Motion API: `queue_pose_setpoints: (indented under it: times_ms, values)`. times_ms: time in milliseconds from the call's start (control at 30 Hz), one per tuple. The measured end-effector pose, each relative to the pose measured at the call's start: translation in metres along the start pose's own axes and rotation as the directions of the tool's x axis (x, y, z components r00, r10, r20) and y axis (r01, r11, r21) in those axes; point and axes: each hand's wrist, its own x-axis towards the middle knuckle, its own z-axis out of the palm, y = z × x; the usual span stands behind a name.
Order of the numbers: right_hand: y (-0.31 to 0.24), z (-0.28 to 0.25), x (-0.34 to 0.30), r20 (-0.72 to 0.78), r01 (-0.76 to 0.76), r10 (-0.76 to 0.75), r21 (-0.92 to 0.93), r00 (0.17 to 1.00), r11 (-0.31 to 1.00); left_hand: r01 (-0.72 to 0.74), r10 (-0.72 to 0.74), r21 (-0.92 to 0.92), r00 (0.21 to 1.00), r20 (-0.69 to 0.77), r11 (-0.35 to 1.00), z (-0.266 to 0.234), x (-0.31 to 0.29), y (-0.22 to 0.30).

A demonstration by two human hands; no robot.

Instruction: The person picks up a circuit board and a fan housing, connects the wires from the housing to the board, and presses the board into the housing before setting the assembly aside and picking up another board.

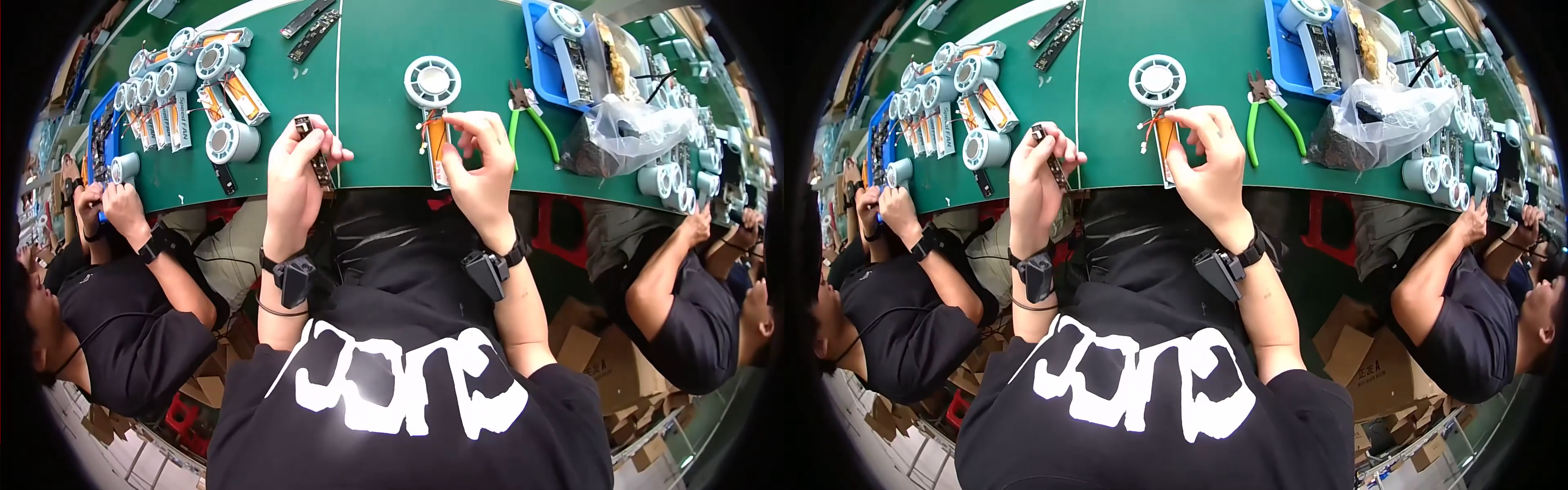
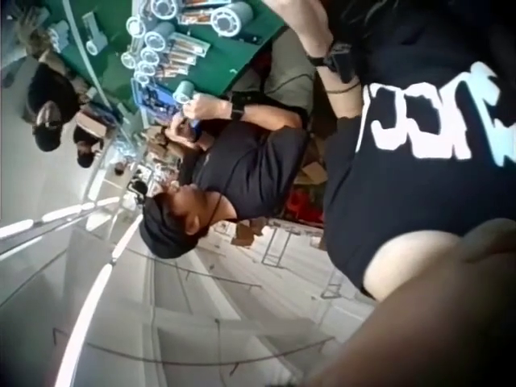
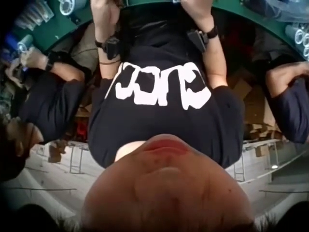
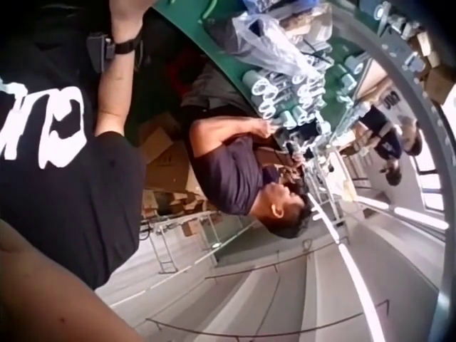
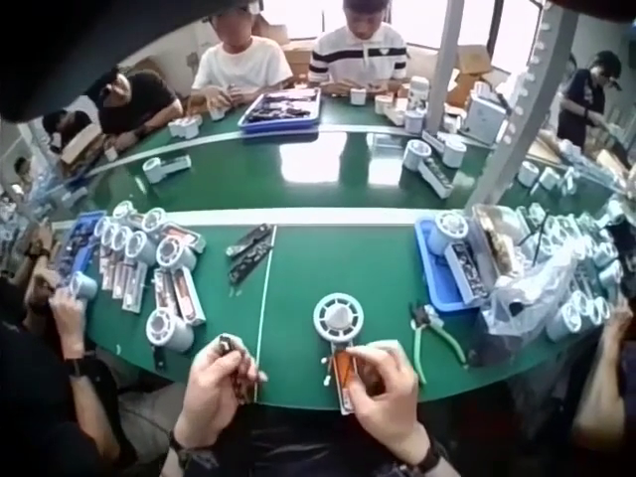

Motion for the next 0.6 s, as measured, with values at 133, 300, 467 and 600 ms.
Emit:
queue_pose_setpoints:
  times_ms: [133,300,467,600]
  values:
    - [-0.02,-0.006,0.026,0.13,0.334,-0.31,-0.254,0.942,0.908,0.097,-0.103,0.118,0.994,0.042,0.988,0.015,-0.018,-0.01]
    - [-0.007,-0.013,0.026,0.233,0.46,-0.414,-0.197,0.88,0.866,-0.147,0.036,0.729,0.986,0.165,0.669,0.043,-0.017,-0.026]
    - [0.002,-0.015,0.013,0.175,0.252,-0.246,-0.016,0.953,0.967,-0.238,0.146,0.779,0.971,0.187,0.58,0.057,-0.009,-0.033]
    - [0.001,-0.015,0.01,0.16,0.245,-0.243,0.006,0.957,0.969,-0.153,0.098,0.742,0.988,0.117,0.652,0.048,-0.005,-0.032]
